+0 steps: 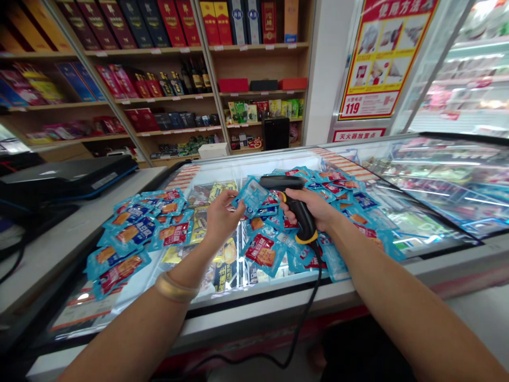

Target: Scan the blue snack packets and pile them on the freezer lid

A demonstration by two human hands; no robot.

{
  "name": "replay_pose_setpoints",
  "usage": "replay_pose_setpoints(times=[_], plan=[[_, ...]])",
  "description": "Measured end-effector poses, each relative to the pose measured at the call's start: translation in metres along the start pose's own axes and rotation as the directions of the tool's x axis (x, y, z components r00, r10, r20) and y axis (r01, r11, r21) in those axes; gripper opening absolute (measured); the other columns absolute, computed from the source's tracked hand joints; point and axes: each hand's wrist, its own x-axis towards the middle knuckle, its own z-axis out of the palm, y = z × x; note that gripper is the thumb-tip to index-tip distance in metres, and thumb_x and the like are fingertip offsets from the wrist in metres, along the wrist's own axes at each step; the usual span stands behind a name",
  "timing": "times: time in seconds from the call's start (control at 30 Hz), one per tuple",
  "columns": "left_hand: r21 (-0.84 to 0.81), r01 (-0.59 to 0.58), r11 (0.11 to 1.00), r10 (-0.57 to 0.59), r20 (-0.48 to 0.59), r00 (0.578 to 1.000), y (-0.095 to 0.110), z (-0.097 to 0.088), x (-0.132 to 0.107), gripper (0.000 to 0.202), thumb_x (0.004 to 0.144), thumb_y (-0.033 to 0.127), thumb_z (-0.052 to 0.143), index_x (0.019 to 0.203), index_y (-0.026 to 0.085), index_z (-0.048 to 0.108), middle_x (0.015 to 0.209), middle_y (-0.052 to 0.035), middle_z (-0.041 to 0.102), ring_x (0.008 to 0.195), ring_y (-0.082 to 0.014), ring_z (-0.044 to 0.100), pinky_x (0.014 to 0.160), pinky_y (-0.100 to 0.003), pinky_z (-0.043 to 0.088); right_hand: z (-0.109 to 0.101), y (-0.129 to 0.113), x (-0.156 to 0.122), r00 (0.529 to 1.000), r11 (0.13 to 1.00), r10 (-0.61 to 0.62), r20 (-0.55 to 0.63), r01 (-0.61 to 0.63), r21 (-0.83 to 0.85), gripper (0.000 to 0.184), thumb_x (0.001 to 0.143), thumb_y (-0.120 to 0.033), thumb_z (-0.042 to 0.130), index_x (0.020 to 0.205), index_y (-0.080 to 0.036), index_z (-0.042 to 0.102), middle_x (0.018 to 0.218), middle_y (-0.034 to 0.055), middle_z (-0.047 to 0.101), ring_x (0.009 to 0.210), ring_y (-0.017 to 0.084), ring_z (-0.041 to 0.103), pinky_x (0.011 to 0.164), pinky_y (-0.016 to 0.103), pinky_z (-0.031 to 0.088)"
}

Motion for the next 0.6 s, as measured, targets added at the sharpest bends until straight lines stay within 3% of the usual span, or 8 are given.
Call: replay_pose_setpoints(times=[0.1,0.17,0.3,0.4,0.5,0.6], plan=[[0.014,-0.006,1.0,0.007,-0.054,0.999,-0.002,-0.018,0.007,0.014,0.078,0.025,0.06,0.092,0.021,0.06,0.083,-0.0004,0.071,0.061,-0.0122,0.062,0.063,-0.025,0.051,0.007,-0.003,-0.001,1.0,1.0,0.004,-0.014,-0.004,0.022,0.026,0.078,-0.039,0.072,0.083,-0.018,0.057,0.069,0.0002,0.055,0.05,0.01,0.045,0.043,0.023,0.042],[0.051,-0.008,0.999,0.014,-0.111,0.994,-0.005,-0.04,0.013,0.014,0.078,0.025,0.06,0.091,0.021,0.06,0.082,-0.0001,0.071,0.059,-0.0112,0.06,0.06,-0.023,0.049,0.018,-0.005,-0.001,1.0,0.999,0.008,0.003,-0.008,0.032,0.026,0.079,-0.04,0.07,0.083,-0.018,0.058,0.07,0.0006,0.055,0.05,0.01,0.045,0.043,0.023,0.042],[0.177,0.053,0.983,-0.012,-0.229,0.973,-0.021,-0.102,0.019,0.017,0.076,0.026,0.06,0.092,0.02,0.061,0.083,-0.0012,0.07,0.061,-0.0127,0.06,0.062,-0.024,0.049,0.051,0.0,0.01,0.994,0.997,0.03,0.107,-0.036,0.062,0.026,0.079,-0.039,0.07,0.082,-0.018,0.057,0.07,0.0003,0.054,0.05,0.009,0.045,0.043,0.021,0.042],[0.31,0.192,0.931,-0.099,-0.292,0.951,-0.039,-0.148,0.014,0.027,0.08,0.03,0.055,0.103,0.019,0.062,0.081,-0.0027,0.068,0.067,-0.0166,0.062,0.067,-0.028,0.05,0.081,0.014,0.026,0.978,0.993,0.074,0.193,-0.091,0.081,0.027,0.078,-0.039,0.072,0.08,-0.017,0.057,0.069,-0.0001,0.055,0.05,0.008,0.045,0.044,0.02,0.043],[0.583,0.288,0.76,-0.176,-0.241,0.954,-0.053,-0.178,-0.002,0.041,0.081,0.031,0.054,0.118,0.016,0.061,0.094,-0.0109,0.069,0.088,-0.0269,0.065,0.085,-0.04,0.051,0.109,0.033,0.043,0.953,0.982,0.145,0.265,-0.172,0.082,0.028,0.077,-0.039,0.074,0.078,-0.015,0.06,0.068,0.0,0.056,0.05,0.008,0.047,0.044,0.019,0.044],[0.824,0.226,0.519,-0.196,-0.143,0.97,-0.057,-0.187,-0.021,0.053,0.081,0.039,0.058,0.128,0.014,0.059,0.123,-0.0237,0.061,0.117,-0.0417,0.055,0.098,-0.055,0.043,0.13,0.052,0.056,0.938,0.968,0.213,0.275,-0.241,0.072,0.028,0.078,-0.04,0.073,0.077,-0.015,0.06,0.066,-0.0002,0.056,0.049,0.007,0.048,0.043,0.018,0.043]])
